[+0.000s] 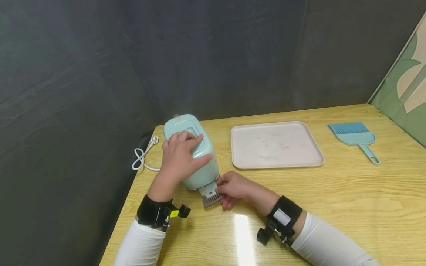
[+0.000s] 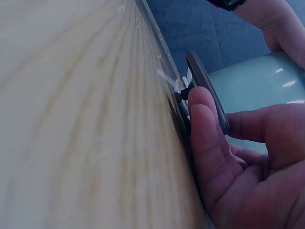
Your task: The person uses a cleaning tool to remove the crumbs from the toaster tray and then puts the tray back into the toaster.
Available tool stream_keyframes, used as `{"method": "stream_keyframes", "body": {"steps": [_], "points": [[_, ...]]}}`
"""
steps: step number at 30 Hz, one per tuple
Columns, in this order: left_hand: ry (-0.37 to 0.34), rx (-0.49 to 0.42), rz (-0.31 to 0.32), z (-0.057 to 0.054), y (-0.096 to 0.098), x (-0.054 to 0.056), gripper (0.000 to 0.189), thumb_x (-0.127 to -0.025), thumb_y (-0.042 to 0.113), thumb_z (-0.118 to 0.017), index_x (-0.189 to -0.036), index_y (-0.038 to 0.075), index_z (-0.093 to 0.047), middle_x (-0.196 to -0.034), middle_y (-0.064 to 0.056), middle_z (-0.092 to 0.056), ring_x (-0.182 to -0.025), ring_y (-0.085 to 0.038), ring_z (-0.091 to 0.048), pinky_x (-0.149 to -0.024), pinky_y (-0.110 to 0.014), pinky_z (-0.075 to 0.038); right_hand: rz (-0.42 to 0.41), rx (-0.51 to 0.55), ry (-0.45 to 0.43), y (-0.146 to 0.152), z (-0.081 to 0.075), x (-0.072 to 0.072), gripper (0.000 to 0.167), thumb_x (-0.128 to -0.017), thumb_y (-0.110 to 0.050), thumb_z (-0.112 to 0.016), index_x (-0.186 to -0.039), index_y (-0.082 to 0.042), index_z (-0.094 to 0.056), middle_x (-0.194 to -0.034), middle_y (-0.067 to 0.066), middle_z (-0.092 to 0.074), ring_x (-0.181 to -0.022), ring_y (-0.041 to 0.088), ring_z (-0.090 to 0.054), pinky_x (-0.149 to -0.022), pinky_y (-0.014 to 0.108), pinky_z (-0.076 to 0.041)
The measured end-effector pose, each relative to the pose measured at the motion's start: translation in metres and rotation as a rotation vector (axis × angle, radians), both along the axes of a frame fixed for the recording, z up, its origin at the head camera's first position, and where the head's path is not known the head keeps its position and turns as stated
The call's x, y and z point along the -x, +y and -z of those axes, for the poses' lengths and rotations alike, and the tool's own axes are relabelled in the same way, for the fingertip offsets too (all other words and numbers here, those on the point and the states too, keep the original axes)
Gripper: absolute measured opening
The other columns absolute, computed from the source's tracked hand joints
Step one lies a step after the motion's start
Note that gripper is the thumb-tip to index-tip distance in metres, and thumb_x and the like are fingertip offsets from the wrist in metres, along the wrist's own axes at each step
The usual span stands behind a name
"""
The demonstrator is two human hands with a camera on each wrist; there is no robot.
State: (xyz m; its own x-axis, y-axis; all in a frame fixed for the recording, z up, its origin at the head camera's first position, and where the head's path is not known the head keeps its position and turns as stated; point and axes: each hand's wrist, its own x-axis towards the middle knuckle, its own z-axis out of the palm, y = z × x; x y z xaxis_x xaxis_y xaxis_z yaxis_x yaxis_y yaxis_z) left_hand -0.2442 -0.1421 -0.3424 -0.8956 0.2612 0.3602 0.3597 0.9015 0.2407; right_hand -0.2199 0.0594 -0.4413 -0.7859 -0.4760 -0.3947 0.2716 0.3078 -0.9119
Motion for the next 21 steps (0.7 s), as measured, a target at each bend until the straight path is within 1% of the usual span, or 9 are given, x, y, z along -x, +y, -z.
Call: {"method": "stream_keyframes", "body": {"steps": [9, 15, 21], "points": [[-0.02, 0.01, -0.002, -0.0017, -0.0002, 0.0002, 0.073, -0.082, 0.07, -0.07, -0.144, 0.032, -0.061, -0.123, 0.004, -0.056, -0.117, -0.024, -0.046, -0.1, -0.055, -0.034, -0.049, -0.002, -0.027, 0.0049, 0.0036, -0.0007, 0.022, -0.097, -0.006, -0.061, -0.116, 0.005, -0.065, -0.076, 0.02, -0.071, -0.051, 0.018, -0.068, -0.049, 0.033, -0.059], [-0.023, 0.011, -0.005, -0.0018, 0.0003, 0.0001, 0.073, -0.082, 0.07, -0.07, -0.144, 0.033, -0.061, -0.124, 0.005, -0.056, -0.118, -0.025, -0.046, -0.1, -0.054, -0.034, -0.083, -0.004, -0.038, 0.0081, 0.0018, -0.0033, 0.02, -0.097, -0.007, -0.06, -0.114, 0.004, -0.065, -0.075, 0.019, -0.07, -0.05, 0.018, -0.068, -0.048, 0.032, -0.059], [-0.016, 0.014, -0.004, -0.0012, 0.0, 0.001, 0.073, -0.082, 0.07, -0.07, -0.144, 0.033, -0.061, -0.123, 0.005, -0.057, -0.117, -0.024, -0.047, -0.099, -0.054, -0.035, -0.091, -0.002, -0.053, 0.0092, 0.0014, -0.0046, 0.02, -0.097, -0.007, -0.059, -0.114, 0.004, -0.064, -0.072, 0.016, -0.069, -0.05, 0.017, -0.067, -0.048, 0.032, -0.058]]}}
